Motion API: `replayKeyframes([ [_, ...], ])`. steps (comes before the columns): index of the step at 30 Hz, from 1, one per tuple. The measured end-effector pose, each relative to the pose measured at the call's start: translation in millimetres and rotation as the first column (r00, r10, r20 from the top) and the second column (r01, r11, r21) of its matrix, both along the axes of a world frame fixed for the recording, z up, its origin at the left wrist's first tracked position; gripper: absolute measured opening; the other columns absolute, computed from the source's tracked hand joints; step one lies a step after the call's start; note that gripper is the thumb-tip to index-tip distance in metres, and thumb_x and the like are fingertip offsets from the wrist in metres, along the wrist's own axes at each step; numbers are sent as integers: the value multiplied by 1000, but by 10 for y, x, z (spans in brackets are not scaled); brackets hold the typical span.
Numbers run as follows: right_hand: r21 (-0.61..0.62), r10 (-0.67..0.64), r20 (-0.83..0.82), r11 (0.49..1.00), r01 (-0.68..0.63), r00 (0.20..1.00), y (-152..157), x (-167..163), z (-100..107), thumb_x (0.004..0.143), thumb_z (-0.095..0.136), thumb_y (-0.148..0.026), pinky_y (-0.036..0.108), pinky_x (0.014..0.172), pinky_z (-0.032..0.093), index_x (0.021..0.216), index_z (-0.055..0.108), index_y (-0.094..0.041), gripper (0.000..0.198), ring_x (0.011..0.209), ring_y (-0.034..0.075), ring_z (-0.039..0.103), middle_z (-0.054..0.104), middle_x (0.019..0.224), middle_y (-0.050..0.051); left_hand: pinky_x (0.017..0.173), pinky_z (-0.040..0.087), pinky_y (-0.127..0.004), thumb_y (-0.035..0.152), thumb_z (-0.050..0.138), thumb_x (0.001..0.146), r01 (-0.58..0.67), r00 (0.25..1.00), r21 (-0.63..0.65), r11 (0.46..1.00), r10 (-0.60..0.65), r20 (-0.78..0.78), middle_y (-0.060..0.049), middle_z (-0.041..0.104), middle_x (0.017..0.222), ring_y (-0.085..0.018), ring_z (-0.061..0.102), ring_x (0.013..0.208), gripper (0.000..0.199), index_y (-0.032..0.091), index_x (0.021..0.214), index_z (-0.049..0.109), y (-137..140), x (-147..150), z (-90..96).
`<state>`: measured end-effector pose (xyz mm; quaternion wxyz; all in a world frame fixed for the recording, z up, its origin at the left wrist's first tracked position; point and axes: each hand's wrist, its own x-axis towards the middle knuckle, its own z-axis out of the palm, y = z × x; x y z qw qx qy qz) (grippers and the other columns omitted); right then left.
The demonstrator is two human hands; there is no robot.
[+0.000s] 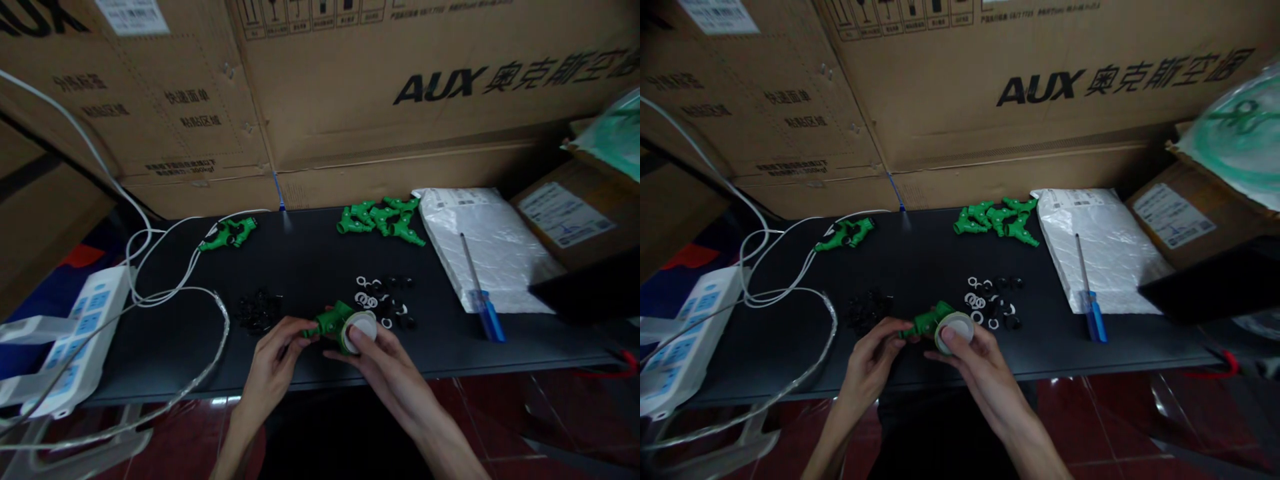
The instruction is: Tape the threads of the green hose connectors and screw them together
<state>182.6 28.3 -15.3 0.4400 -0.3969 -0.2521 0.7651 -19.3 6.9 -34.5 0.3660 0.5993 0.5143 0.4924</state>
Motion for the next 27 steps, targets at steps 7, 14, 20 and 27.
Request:
replayKeyframes([
  [7,207,4,294,976,-67,956,41,-66,-27,89,76,-44,36,92,54,98,78,-22,24,86,18,71,74,94,3,80,59,-28,32,63,99,-95,993,-157,983,82,-87,-6,72,111,-17,71,92,27,25,121,75,107,59,88],
  [14,342,2,482,920,-191,876,57,-3,-20,93,71,-44,33,91,47,86,78,-21,25,89,20,66,71,83,3,82,63,-30,36,72,91,-118,993,-243,963,109,-51,-4,80,102,-22,76,93,25,24,113,79,106,60,15],
  [20,397,-34,564,887,-234,825,49,4,32,94,69,-42,29,78,46,71,73,-20,32,85,18,61,65,83,3,88,63,-29,37,76,87,-99,994,-320,942,110,16,-3,82,105,-22,78,97,26,24,109,81,128,35,1],
  [27,423,-39,608,861,-282,793,59,3,-56,93,69,-43,33,89,52,81,80,-22,26,94,23,67,72,93,7,76,66,-31,47,76,83,-44,997,-354,934,64,46,-6,83,92,-25,80,83,30,23,99,84,179,-29,44],
])
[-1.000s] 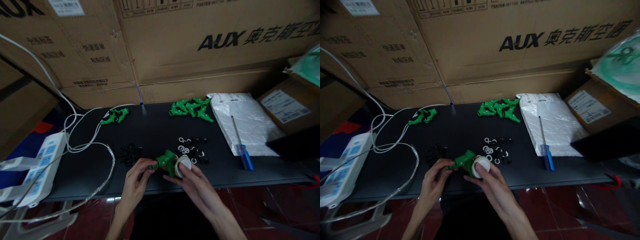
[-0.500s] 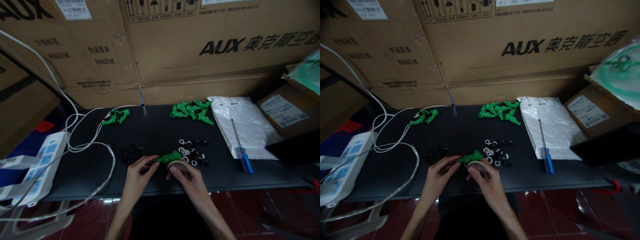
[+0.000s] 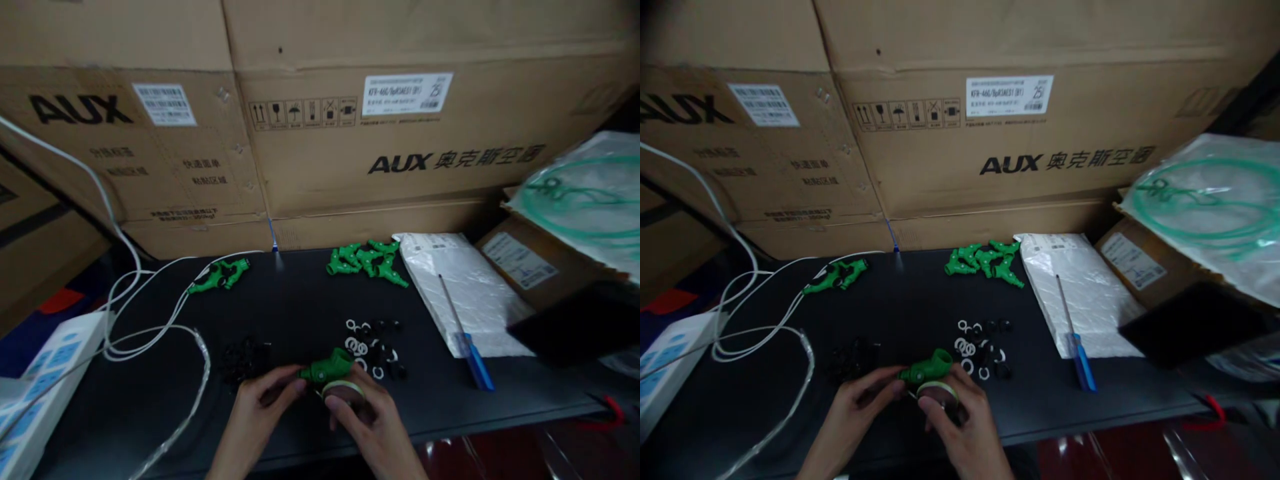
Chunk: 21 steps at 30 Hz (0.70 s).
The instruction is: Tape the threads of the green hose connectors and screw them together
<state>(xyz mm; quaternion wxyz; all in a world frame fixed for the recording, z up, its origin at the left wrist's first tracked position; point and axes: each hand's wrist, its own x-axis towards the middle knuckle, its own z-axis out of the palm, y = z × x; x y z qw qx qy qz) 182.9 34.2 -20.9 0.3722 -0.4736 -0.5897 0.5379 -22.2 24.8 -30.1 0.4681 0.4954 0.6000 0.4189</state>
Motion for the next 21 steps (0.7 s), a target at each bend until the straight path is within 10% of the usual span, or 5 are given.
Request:
replayKeyframes([
  [7,-2,-26,-23,1000,26,999,-6,-45,-3,94,68,-43,32,85,55,87,81,-22,26,93,22,68,72,95,7,80,67,-34,51,81,77,-48,999,53,997,49,-13,-6,83,94,-28,81,88,34,23,96,84,25,-2,3],
  [16,-269,-210,-240,952,143,948,-58,-198,83,87,71,-60,24,53,43,88,71,-16,45,54,12,53,57,62,-1,94,63,-30,21,74,87,59,908,499,864,162,-387,-1,80,114,-22,80,96,28,29,113,80,-164,48,-63],
  [21,-319,-267,-310,933,164,913,-134,-173,151,90,70,-59,25,63,47,91,71,-17,42,60,13,55,59,65,-1,79,67,-29,35,77,85,-166,960,271,948,218,-174,-3,83,98,-23,81,82,24,23,105,81,-83,173,-11],
])
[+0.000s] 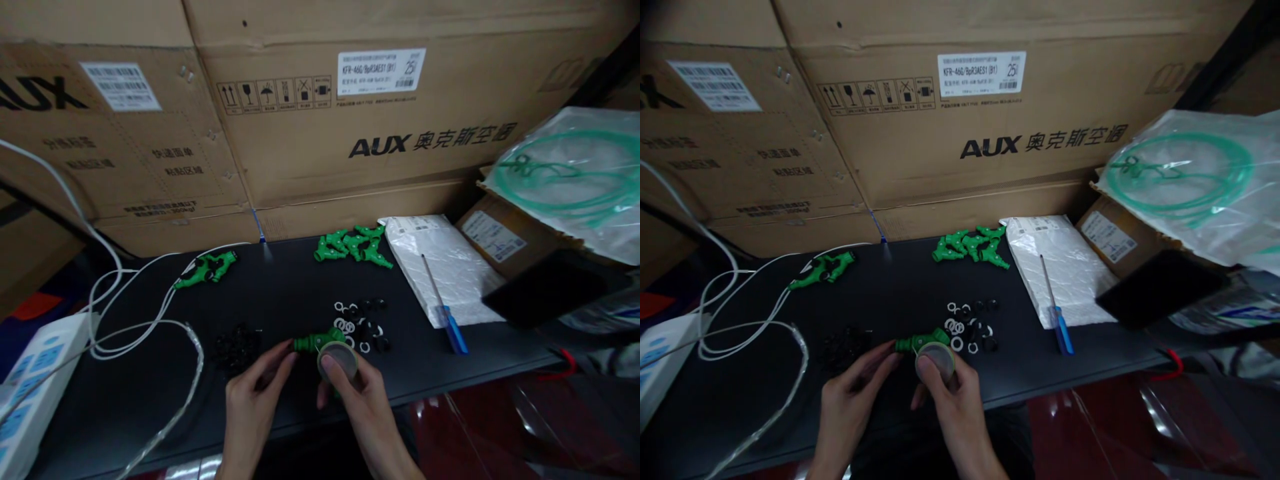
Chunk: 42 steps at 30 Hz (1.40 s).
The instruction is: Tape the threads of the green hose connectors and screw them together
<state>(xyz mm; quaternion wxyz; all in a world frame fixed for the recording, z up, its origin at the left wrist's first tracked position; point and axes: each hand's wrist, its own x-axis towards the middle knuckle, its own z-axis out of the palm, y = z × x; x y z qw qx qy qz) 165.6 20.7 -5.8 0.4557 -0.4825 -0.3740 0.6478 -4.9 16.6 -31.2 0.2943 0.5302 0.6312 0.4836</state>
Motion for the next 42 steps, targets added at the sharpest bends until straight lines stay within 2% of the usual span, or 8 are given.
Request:
replayKeyframes([
  [5,-70,-44,-261,997,26,964,-63,60,-25,87,77,-51,25,61,45,92,72,-17,34,60,10,55,56,80,-1,85,66,-36,43,79,79,139,939,-191,972,-68,338,-9,83,94,-27,80,90,35,16,101,80,157,116,42],
  [10,-101,-66,-287,994,38,956,-69,160,-67,85,79,-51,25,57,43,92,72,-16,36,59,10,54,58,83,1,89,65,-34,40,77,81,214,914,-206,955,-121,388,-8,83,103,-26,79,98,34,18,107,79,232,115,-1],
  [17,-115,-119,-227,989,95,967,-147,405,-76,86,79,-50,26,63,42,93,72,-17,34,61,10,55,58,80,0,79,63,-30,36,71,91,275,951,-59,960,-281,-129,-3,80,104,-20,77,89,23,25,110,79,531,201,-29],
  [27,-32,-169,-40,985,168,985,-165,765,-142,87,76,-52,26,68,42,91,70,-18,34,64,12,55,62,71,-1,107,53,-45,28,61,101,378,857,-29,925,-362,-365,-3,71,128,-23,67,116,27,28,125,73,651,160,-34],
  [34,-61,-145,-55,988,142,988,-162,745,-213,87,76,-53,27,65,42,92,70,-18,36,62,13,55,62,73,0,108,51,-54,29,55,104,502,531,-149,852,-440,-724,-4,60,150,-28,53,137,42,26,146,55,532,211,0],
  [37,-50,-125,-56,991,122,991,-151,737,-225,87,76,-53,27,67,42,91,70,-18,35,63,12,55,61,73,-1,112,48,-53,28,51,106,514,467,-183,838,-452,-760,-4,53,157,-27,48,144,48,24,153,45,527,241,-16],
  [40,-37,-123,-53,992,121,991,-155,744,-228,87,76,-52,27,67,42,91,70,-18,35,63,12,55,62,73,-1,120,41,-53,28,46,108,555,484,-169,815,-481,-731,-4,49,160,-25,43,148,47,22,154,43,520,250,-54],
  [42,-35,-130,-48,991,128,990,-165,751,-227,88,75,-53,27,66,41,91,70,-18,35,62,12,55,62,71,-1,122,39,-48,28,48,107,534,587,-104,839,-456,-669,-6,51,158,-22,47,146,47,21,154,44,521,251,-85],
])
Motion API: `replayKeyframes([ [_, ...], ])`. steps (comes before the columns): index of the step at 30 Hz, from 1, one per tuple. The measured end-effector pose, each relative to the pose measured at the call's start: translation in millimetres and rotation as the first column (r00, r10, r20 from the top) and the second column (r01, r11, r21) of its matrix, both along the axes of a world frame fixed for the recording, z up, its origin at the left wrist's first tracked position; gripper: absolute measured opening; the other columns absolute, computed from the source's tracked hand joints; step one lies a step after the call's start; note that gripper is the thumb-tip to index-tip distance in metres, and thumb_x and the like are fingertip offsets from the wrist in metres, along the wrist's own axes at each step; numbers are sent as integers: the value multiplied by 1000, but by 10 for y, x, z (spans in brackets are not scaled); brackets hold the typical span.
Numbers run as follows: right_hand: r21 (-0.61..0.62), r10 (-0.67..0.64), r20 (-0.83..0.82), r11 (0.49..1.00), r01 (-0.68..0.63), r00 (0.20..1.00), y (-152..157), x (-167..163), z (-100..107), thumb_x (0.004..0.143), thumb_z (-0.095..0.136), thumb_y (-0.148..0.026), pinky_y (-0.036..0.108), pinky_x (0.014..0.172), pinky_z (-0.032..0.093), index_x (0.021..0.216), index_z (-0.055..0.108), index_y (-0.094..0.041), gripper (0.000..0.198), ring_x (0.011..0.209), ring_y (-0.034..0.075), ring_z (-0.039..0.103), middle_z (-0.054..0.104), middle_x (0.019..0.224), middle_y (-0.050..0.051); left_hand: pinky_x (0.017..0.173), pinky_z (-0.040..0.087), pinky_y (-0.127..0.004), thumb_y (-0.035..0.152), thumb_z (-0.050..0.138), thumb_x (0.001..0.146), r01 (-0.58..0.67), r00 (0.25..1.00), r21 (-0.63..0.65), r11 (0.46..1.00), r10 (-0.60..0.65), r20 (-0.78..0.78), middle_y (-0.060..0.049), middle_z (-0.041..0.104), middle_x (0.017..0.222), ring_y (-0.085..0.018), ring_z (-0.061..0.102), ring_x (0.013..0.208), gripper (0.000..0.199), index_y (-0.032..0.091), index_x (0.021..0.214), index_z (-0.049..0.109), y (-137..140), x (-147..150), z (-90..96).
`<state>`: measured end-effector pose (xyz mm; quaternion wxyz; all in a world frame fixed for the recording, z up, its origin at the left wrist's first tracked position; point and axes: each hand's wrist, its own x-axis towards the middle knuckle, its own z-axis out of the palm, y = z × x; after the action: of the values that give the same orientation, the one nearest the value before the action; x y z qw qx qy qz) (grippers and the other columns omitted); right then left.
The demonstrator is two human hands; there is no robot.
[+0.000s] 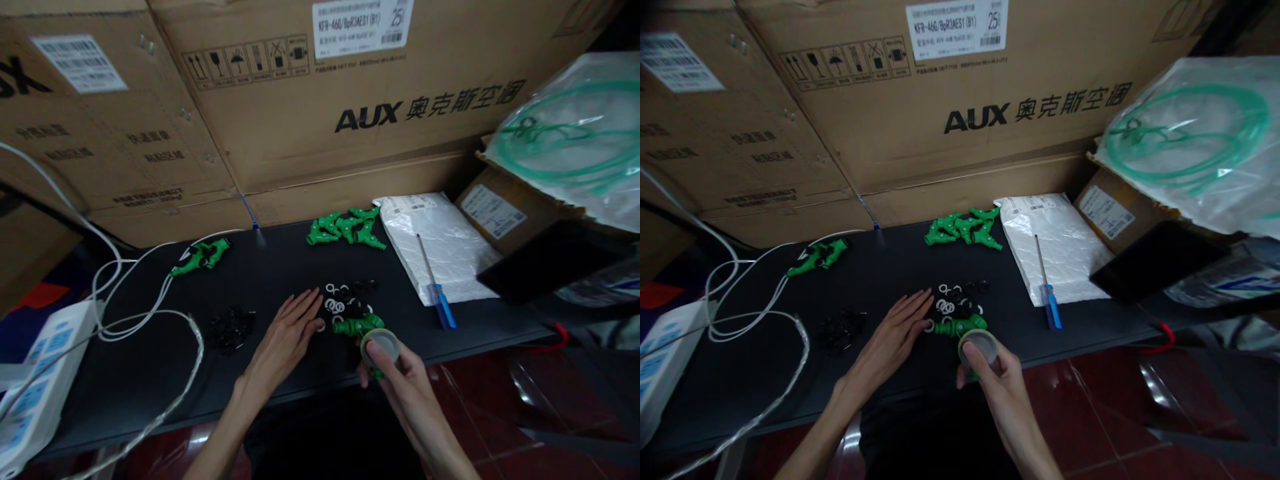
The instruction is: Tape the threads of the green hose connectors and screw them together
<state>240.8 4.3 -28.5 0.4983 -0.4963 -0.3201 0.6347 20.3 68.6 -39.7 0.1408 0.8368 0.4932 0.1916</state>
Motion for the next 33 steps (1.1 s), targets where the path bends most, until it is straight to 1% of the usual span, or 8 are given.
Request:
replayKeyframes([
  [2,-1,-6,4,1000,6,1000,-11,7,3,88,75,-53,27,67,41,90,69,-19,35,62,13,55,61,68,-1,117,46,-43,29,55,104,-144,981,16,989,141,130,-7,61,147,-22,57,135,44,21,148,52,16,6,-27],
  [4,-4,-5,5,1000,5,1000,-21,12,4,88,75,-54,27,67,42,89,69,-19,35,63,13,54,61,67,-2,106,53,-43,30,65,99,-285,941,26,958,275,198,-8,70,127,-24,66,117,37,20,134,64,53,23,-46],
  [6,-8,2,6,1000,-2,1000,-28,14,-1,88,74,-54,27,68,42,90,69,-19,35,64,13,54,61,69,-1,97,56,-45,29,74,93,-329,927,28,944,317,199,-7,72,112,-26,69,103,30,20,121,72,107,54,-54],
  [12,-6,21,22,1000,-21,1000,-21,20,-20,88,74,-53,28,69,40,90,70,-19,35,65,14,54,62,68,-1,83,60,-38,26,77,89,-301,933,4,954,294,206,-4,73,97,-23,70,87,19,21,107,75,273,175,-48],
  [15,-3,15,32,1000,-15,999,-19,32,-6,89,73,-53,28,71,40,89,69,-19,34,67,15,54,62,67,-1,85,60,-38,25,69,94,-261,941,-2,965,255,221,-4,73,99,-22,71,89,13,22,105,76,306,191,-63],
  [22,-3,21,25,1000,-21,999,-9,27,9,88,74,-54,28,70,40,88,69,-19,35,66,15,54,62,67,-1,91,60,-40,27,62,99,-185,950,-19,983,184,253,-5,74,107,-23,72,98,20,24,111,77,286,114,-96],
  [28,-2,15,11,1000,-15,1000,-18,7,-13,86,76,-53,28,69,41,88,70,-17,37,65,14,55,62,69,0,94,60,-34,18,52,103,-98,955,-73,992,114,272,-3,68,122,-18,71,107,32,27,129,69,286,-26,-14],
  [33,-17,0,-14,1000,-1,1000,-10,2,-6,85,78,-53,28,68,42,89,70,-17,37,64,14,55,61,70,0,98,58,-38,25,63,99,-60,963,-78,995,78,256,-3,67,118,-20,69,105,29,29,127,70,328,-13,-21],
])
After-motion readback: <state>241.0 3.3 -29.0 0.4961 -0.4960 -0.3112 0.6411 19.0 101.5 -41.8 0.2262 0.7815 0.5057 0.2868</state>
